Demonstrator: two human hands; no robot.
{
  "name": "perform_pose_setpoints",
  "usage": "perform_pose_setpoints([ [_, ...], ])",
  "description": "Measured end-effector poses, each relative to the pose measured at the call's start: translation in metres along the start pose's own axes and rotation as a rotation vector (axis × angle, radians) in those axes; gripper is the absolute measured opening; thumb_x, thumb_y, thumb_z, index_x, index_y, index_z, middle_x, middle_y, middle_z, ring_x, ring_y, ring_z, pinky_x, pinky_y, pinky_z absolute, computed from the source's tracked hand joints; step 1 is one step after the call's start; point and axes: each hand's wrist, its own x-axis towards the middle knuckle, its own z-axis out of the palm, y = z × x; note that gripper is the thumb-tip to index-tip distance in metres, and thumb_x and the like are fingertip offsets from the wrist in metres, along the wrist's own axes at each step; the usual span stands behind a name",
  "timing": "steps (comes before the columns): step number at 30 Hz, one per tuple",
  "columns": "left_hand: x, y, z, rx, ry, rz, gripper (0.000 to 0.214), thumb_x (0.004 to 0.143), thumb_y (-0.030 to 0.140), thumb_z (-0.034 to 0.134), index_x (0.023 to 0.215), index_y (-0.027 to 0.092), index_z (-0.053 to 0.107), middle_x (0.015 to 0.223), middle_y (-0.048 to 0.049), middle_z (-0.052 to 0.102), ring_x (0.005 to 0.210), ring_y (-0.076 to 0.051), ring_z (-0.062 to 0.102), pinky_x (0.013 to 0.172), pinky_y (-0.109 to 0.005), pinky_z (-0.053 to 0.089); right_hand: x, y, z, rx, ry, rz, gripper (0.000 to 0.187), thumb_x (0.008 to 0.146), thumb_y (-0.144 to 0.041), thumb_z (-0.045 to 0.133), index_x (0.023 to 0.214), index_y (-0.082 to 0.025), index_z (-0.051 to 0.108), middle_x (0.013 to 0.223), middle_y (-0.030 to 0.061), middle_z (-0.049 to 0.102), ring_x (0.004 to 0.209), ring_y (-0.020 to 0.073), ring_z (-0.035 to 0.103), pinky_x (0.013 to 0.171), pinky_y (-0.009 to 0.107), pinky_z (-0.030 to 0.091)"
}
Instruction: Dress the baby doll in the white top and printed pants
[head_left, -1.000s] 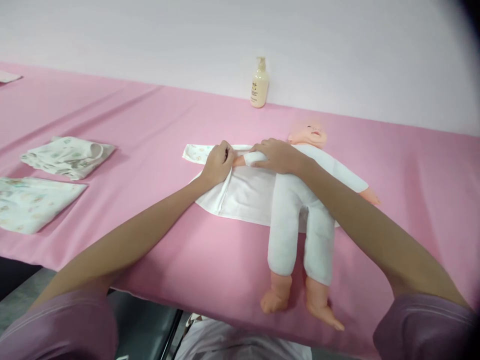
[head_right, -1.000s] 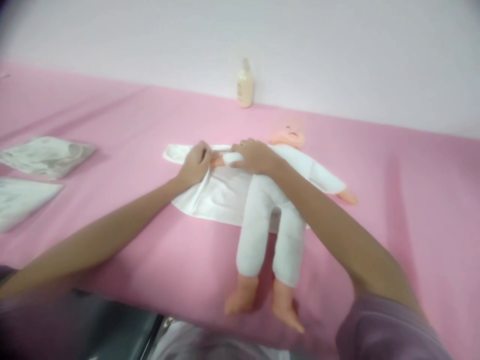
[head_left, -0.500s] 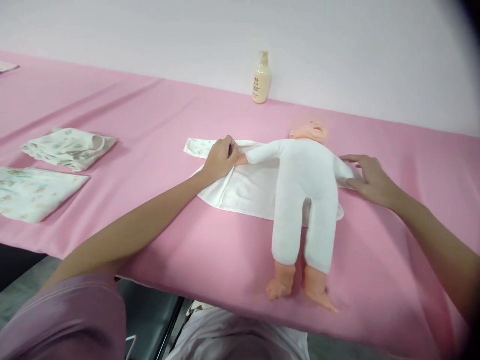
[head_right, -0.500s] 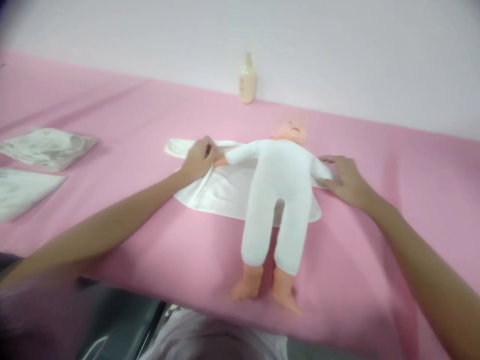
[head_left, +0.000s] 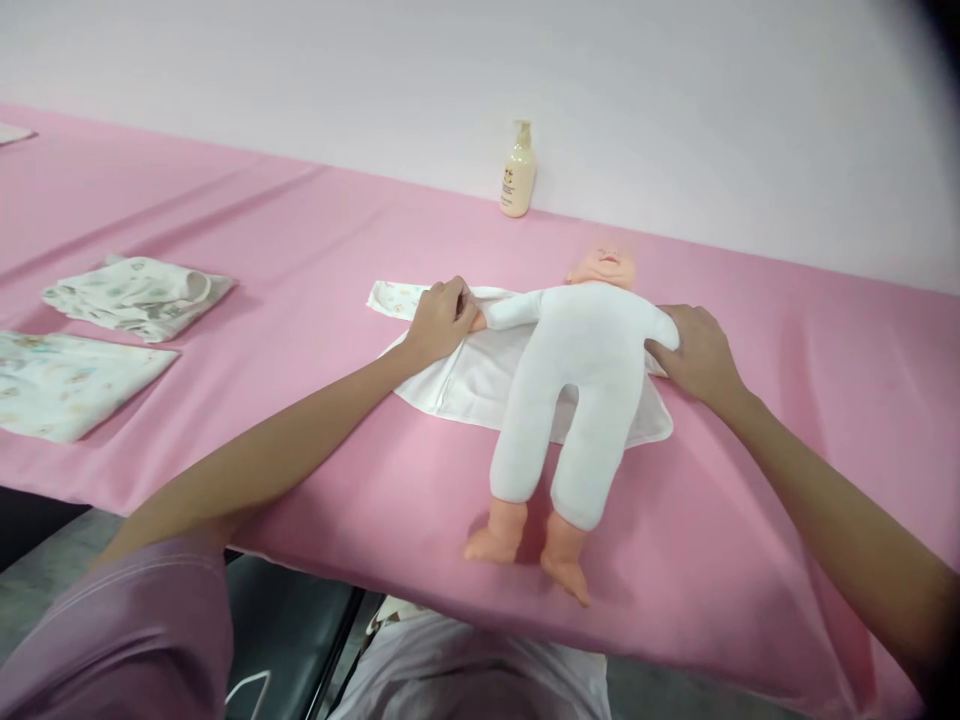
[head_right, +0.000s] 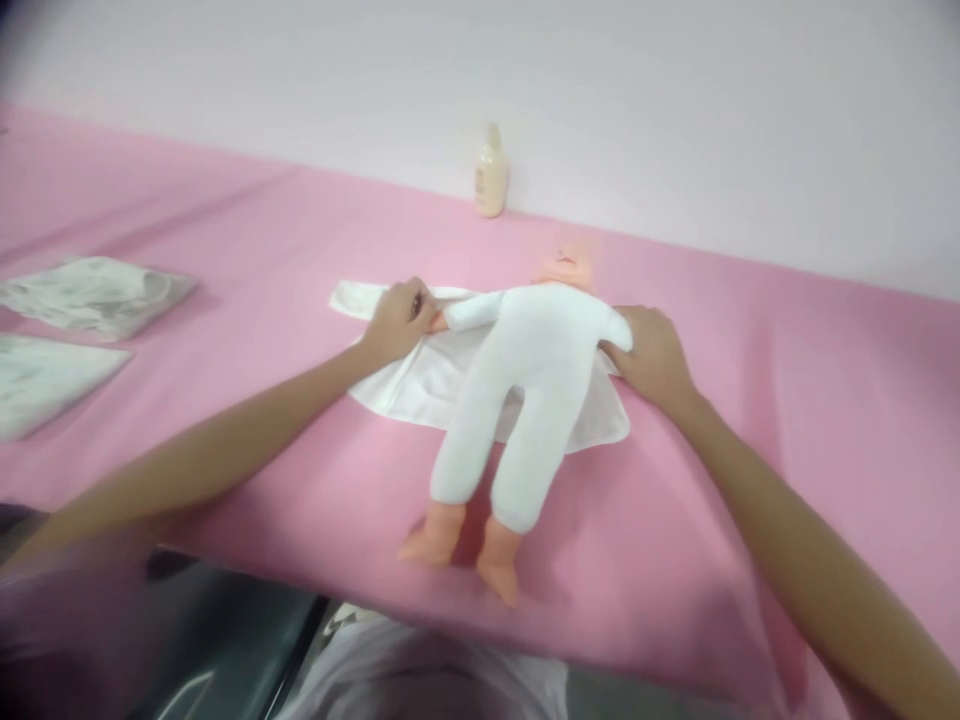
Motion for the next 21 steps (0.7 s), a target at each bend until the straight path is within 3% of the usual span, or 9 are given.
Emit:
perform_pose_setpoints([
  [7, 0.001, 0.004, -0.002, 0.056, -0.011, 0.017, 0.015, 0.103, 0.028, 0.056, 0.091, 0.028, 0.047, 0.087, -0.0074, 0.071, 0.083, -0.030, 0.062, 0.089, -0.049, 0.050, -0.001, -0.028, -0.013, 0.026, 0.053, 0.079, 0.039, 0.106, -0.061, 0.055, 0.127, -0.032, 0.071, 0.133, 0.0196, 0.080, 0.124, 0.0523, 0.066, 0.108, 0.070, 0.052],
  [12, 0.001, 0.006, -0.004, 0.054, -0.032, -0.027, 0.018, 0.105, 0.028, 0.057, 0.091, 0.029, 0.046, 0.087, -0.0075, 0.070, 0.079, -0.030, 0.061, 0.085, -0.048, 0.049, 0.003, -0.041, -0.016, 0.028, 0.136, 0.128, 0.034, 0.099, -0.061, 0.062, 0.108, -0.028, 0.066, 0.119, 0.0201, 0.081, 0.112, 0.0465, 0.071, 0.095, 0.060, 0.056],
  [15, 0.001, 0.006, -0.004, 0.032, -0.021, -0.033, 0.018, 0.106, 0.028, 0.057, 0.091, 0.029, 0.047, 0.086, -0.0066, 0.069, 0.078, -0.028, 0.060, 0.082, -0.046, 0.048, 0.002, -0.041, -0.015, 0.021, 0.148, 0.144, 0.035, 0.097, -0.061, 0.063, 0.107, -0.028, 0.062, 0.116, 0.0208, 0.081, 0.106, 0.0437, 0.072, 0.090, 0.057, 0.055],
  [21, -0.001, 0.006, -0.004, 0.016, -0.014, -0.032, 0.020, 0.108, 0.028, 0.059, 0.092, 0.028, 0.047, 0.087, -0.0064, 0.069, 0.078, -0.027, 0.060, 0.077, -0.044, 0.044, -0.002, -0.026, -0.010, 0.007, 0.135, 0.223, 0.047, 0.095, -0.074, 0.060, 0.107, -0.028, 0.055, 0.115, 0.0219, 0.078, 0.106, 0.0463, 0.070, 0.093, 0.063, 0.057],
])
